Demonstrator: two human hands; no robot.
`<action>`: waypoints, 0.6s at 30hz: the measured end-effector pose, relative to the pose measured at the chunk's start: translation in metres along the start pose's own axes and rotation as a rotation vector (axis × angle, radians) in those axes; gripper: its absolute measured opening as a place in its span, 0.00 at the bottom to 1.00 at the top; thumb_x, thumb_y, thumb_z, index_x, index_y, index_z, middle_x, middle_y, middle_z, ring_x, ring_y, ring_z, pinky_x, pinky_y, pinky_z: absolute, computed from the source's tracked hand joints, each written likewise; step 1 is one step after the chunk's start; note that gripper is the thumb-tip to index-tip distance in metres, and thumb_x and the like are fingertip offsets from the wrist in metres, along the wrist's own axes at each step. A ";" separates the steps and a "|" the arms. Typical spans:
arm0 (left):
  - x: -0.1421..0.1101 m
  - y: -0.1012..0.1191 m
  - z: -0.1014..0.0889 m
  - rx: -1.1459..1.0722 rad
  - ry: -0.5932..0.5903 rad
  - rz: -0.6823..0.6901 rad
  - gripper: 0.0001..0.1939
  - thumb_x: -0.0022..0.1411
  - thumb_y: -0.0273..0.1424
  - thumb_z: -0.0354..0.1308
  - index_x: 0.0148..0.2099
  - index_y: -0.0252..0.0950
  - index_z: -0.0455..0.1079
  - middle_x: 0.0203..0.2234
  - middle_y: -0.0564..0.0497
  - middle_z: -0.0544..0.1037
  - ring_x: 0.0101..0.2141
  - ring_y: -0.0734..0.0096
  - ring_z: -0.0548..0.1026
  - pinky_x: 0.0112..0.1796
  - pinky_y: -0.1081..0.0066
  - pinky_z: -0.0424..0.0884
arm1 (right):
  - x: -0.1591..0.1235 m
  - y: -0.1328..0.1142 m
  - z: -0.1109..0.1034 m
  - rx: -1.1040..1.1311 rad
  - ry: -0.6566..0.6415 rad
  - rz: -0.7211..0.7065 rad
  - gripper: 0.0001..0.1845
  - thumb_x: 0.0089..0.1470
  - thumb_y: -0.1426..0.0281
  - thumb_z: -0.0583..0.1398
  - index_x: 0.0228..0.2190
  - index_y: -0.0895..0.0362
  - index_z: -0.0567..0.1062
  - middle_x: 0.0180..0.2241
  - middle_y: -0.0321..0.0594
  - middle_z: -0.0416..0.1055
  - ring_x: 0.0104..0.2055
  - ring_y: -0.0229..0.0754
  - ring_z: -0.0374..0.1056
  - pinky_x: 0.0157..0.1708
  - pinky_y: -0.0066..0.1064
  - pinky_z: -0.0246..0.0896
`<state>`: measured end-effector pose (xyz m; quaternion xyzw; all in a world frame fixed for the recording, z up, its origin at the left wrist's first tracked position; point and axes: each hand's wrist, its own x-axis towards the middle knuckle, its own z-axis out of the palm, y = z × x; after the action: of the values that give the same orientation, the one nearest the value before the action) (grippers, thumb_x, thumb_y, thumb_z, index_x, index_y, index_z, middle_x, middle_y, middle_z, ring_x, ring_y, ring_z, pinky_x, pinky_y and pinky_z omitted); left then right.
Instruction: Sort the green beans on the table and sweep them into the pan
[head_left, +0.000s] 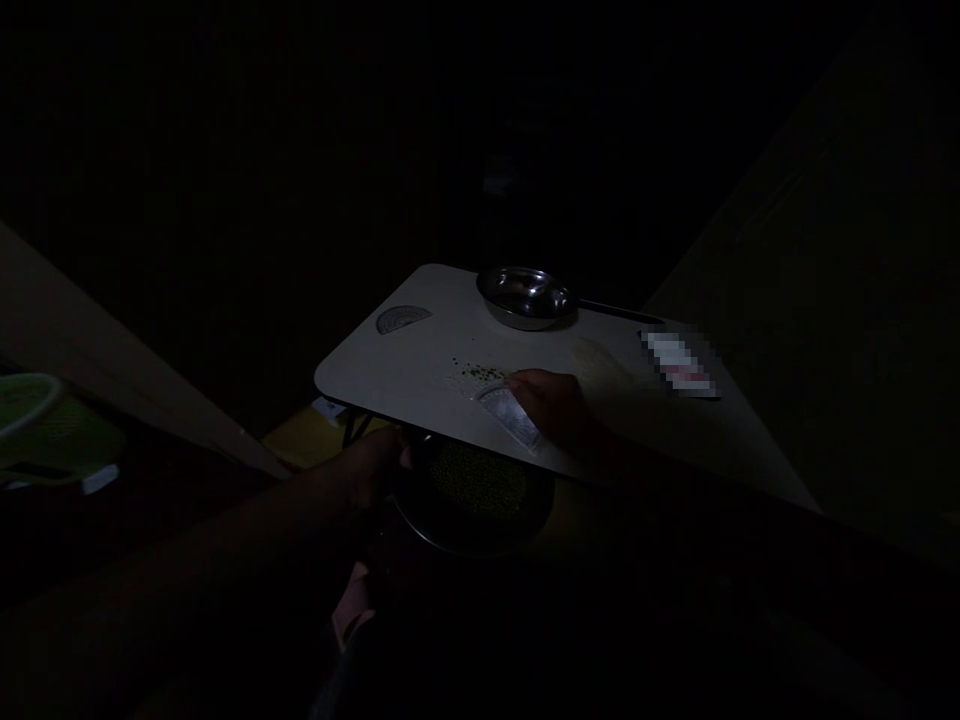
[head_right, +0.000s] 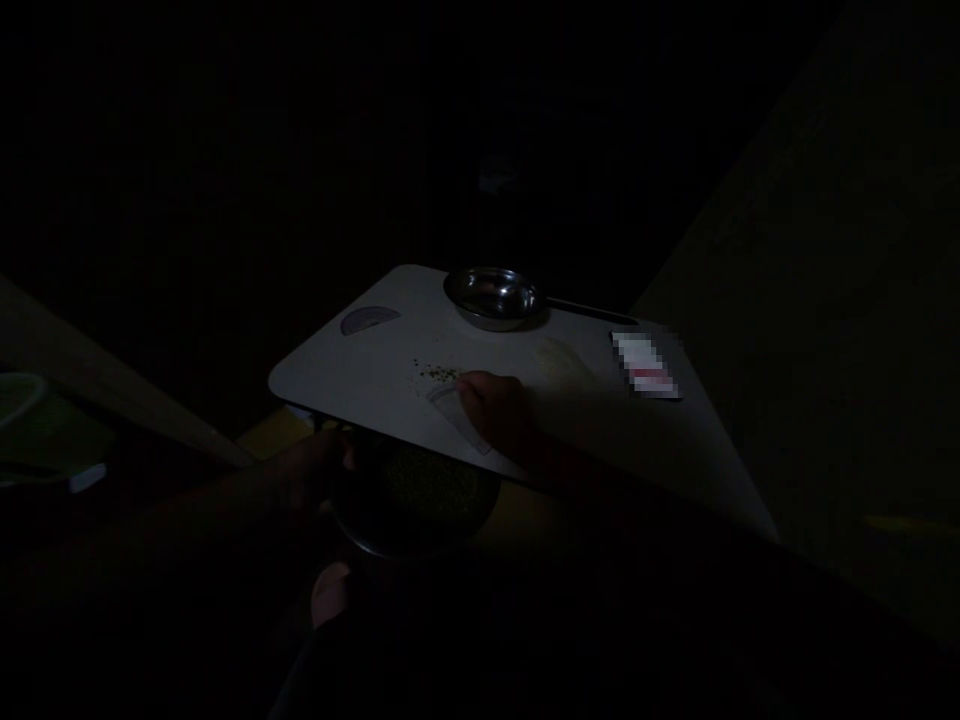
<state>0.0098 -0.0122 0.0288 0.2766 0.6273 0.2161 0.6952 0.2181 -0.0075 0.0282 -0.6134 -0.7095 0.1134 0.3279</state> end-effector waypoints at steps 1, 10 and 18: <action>0.000 0.000 0.000 0.013 0.004 -0.007 0.10 0.33 0.17 0.45 0.11 0.35 0.51 0.05 0.52 0.57 0.10 0.78 0.57 0.12 0.76 0.53 | 0.000 0.002 -0.003 -0.023 0.020 0.023 0.15 0.49 0.67 0.49 0.28 0.58 0.75 0.28 0.41 0.73 0.31 0.40 0.68 0.31 0.29 0.59; 0.001 -0.001 -0.001 -0.016 -0.028 -0.051 0.09 0.36 0.19 0.45 0.13 0.36 0.51 0.06 0.52 0.57 0.10 0.76 0.58 0.12 0.75 0.54 | 0.002 0.005 -0.004 0.013 -0.214 -0.146 0.16 0.50 0.66 0.50 0.32 0.57 0.75 0.32 0.40 0.74 0.34 0.39 0.68 0.35 0.30 0.60; 0.002 -0.001 -0.003 0.021 -0.043 -0.026 0.08 0.33 0.19 0.45 0.13 0.36 0.52 0.05 0.52 0.58 0.10 0.78 0.57 0.12 0.77 0.54 | 0.042 0.017 0.023 -0.011 -0.256 -0.158 0.15 0.51 0.62 0.51 0.36 0.52 0.74 0.35 0.37 0.73 0.36 0.38 0.67 0.35 0.31 0.58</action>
<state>0.0073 -0.0108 0.0263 0.2802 0.6180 0.1943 0.7084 0.2164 0.0411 0.0147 -0.5378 -0.7922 0.1609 0.2391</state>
